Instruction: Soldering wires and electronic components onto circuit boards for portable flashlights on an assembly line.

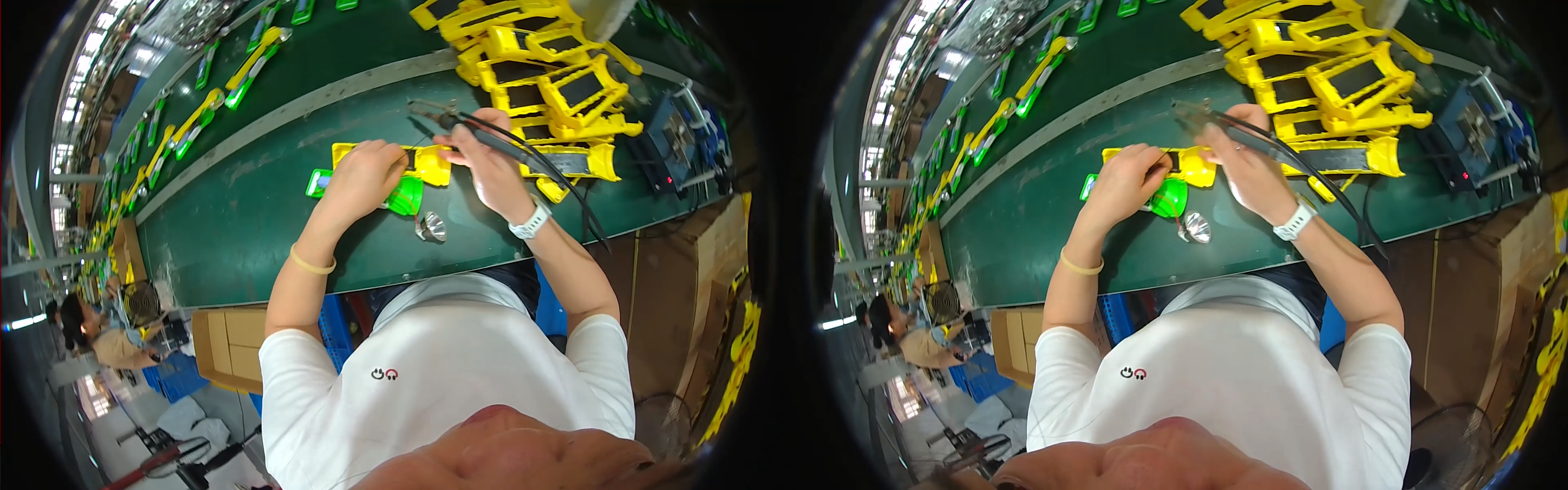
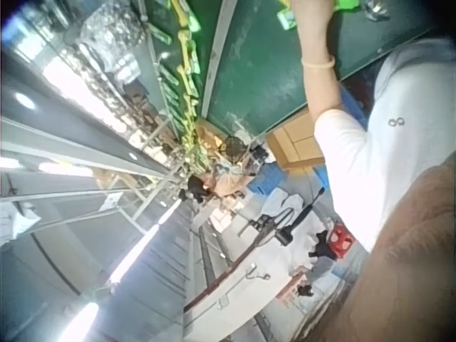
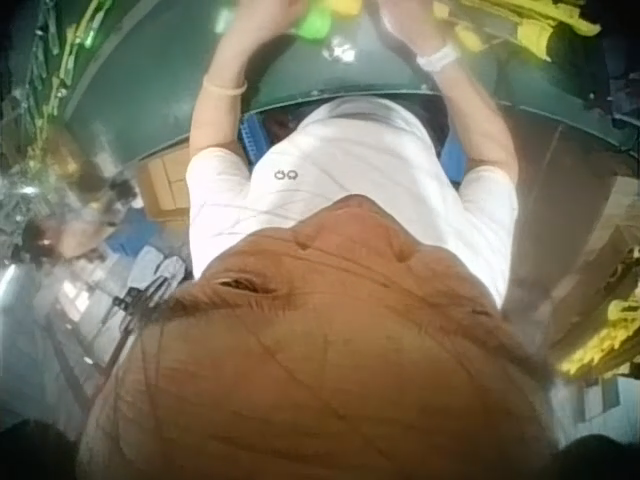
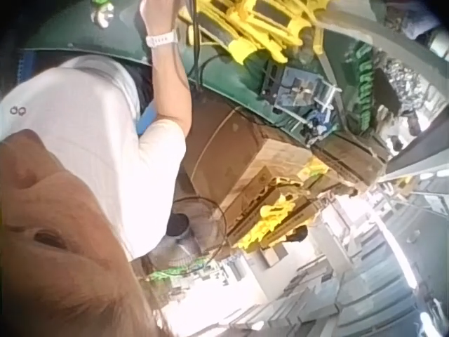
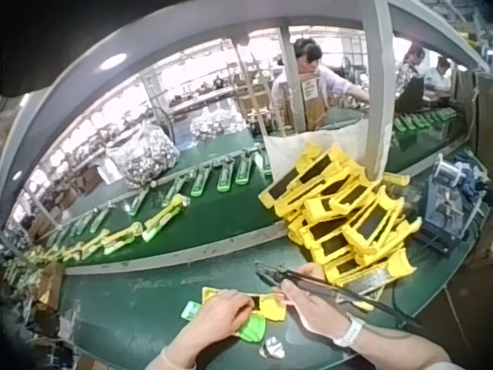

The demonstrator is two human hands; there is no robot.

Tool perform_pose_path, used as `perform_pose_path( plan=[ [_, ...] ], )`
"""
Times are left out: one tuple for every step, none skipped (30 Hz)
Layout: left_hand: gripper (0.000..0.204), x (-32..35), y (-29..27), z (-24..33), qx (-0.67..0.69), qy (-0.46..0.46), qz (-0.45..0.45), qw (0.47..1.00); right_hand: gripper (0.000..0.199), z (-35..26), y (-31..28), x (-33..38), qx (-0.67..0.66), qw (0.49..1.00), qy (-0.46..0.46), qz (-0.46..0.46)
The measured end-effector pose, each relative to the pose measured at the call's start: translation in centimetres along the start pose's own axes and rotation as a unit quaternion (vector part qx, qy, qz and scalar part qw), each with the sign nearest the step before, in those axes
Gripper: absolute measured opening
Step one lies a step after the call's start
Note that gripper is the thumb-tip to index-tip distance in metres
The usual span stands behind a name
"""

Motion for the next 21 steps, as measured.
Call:
perform_pose_path(
  plan=[
    [0.006, 0.1, 0.1, 0.2, 0.003, 0.005, -0.003, 1.000, 0.028, -0.2, 0.3, 0.0, 0.004, 1.000, -0.001, -0.006],
    [0.006, 0.3, 0.3, 0.4, 0.007, 0.008, -0.006, 1.000, 0.029, -0.6, 0.1, 0.4, 0.005, 1.000, -0.002, 0.014],
    [0.006, 0.4, 0.7, 0.9, 0.016, 0.039, -0.003, 0.999, 0.030, -0.8, -0.2, 1.1, 0.006, 0.999, -0.002, 0.032],
    [0.007, 0.6, 1.2, 1.7, 0.026, 0.052, 0.016, 0.998, 0.030, -0.5, -0.8, 1.8, -0.013, 0.999, 0.004, 0.048],
    [0.007, 0.7, 1.6, 2.2, 0.031, 0.057, 0.024, 0.998, 0.029, -0.8, -1.3, 2.2, -0.005, 0.998, 0.000, 0.058],
    [0.008, 0.8, 1.8, 2.5, 0.035, 0.060, 0.032, 0.997, 0.028, -0.9, -1.7, 2.3, 0.002, 0.998, -0.003, 0.067],
    [0.012, 0.6, 1.7, 2.9, 0.021, 0.054, 0.028, 0.998, 0.028, -0.9, -2.1, 2.4, 0.018, 0.998, -0.006, 0.066],
    [0.012, 0.6, 1.1, 3.1, 0.022, 0.050, 0.023, 0.998, 0.027, -1.1, -2.0, 2.4, 0.022, 0.997, -0.011, 0.072],
    [0.012, 0.8, 0.0, 3.4, 0.025, 0.051, 0.061, 0.997, 0.027, -1.3, -1.8, 2.4, 0.026, 0.997, -0.016, 0.077],
    [0.012, 1.0, -1.2, 3.6, 0.027, 0.050, 0.100, 0.993, 0.026, -1.3, -1.8, 2.4, 0.037, 0.996, -0.019, 0.078],
    [0.013, 1.5, -1.8, 3.0, 0.117, -0.030, 0.075, 0.990, 0.025, -1.1, -1.9, 2.4, 0.044, 0.996, -0.019, 0.078],
    [0.012, 2.0, -1.7, 1.9, 0.295, -0.107, 0.041, 0.949, 0.024, -1.0, -2.0, 2.4, 0.051, 0.995, -0.020, 0.078],
    [0.011, 2.7, -1.6, 0.8, 0.461, -0.180, 0.012, 0.869, 0.023, -1.2, -2.1, 2.4, 0.042, 0.996, -0.010, 0.073],
    [0.013, 3.3, -1.9, 0.0, 0.586, -0.205, -0.025, 0.784, 0.026, -1.2, -2.2, 2.5, 0.039, 0.996, -0.025, 0.078],
    [0.013, 3.6, -1.8, 0.1, 0.584, -0.210, -0.021, 0.784, 0.030, -1.1, -2.3, 2.6, 0.036, 0.995, -0.040, 0.084],
    [0.015, 3.8, -1.6, 0.3, 0.660, -0.205, 0.038, 0.722, 0.029, -1.3, -2.2, 2.8, 0.015, 0.993, -0.054, 0.105],
    [0.016, 4.1, -1.4, 0.3, 0.726, -0.195, 0.097, 0.652, 0.029, -1.4, -2.1, 2.8, 0.024, 0.992, -0.061, 0.105],
    [0.014, 4.3, -1.1, -0.1, 0.743, -0.184, 0.114, 0.634, 0.029, -1.4, -2.2, 2.8, 0.033, 0.992, -0.069, 0.105],
    [0.014, 4.7, -0.7, -0.7, 0.741, -0.186, 0.117, 0.634, 0.028, -1.5, -2.1, 2.8, 0.037, 0.993, -0.060, 0.095],
    [0.012, 4.9, -0.5, -1.6, 0.688, -0.186, 0.111, 0.693, 0.028, -1.7, -1.8, 2.8, 0.035, 0.993, -0.058, 0.092],
    [0.011, 5.1, -0.6, -2.1, 0.631, -0.184, 0.104, 0.747, 0.028, -1.9, -1.4, 2.9, 0.032, 0.995, -0.045, 0.087]
  ],
)
Point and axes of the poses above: each hand's wrist, its own x-axis away from the middle knuckle, its own y-axis out of the palm, z = x × y, the point moved 4 cm from there along -x, towards the middle knuckle, and after that the axes turned 6 degrees about -z, right-handed, at the moved point
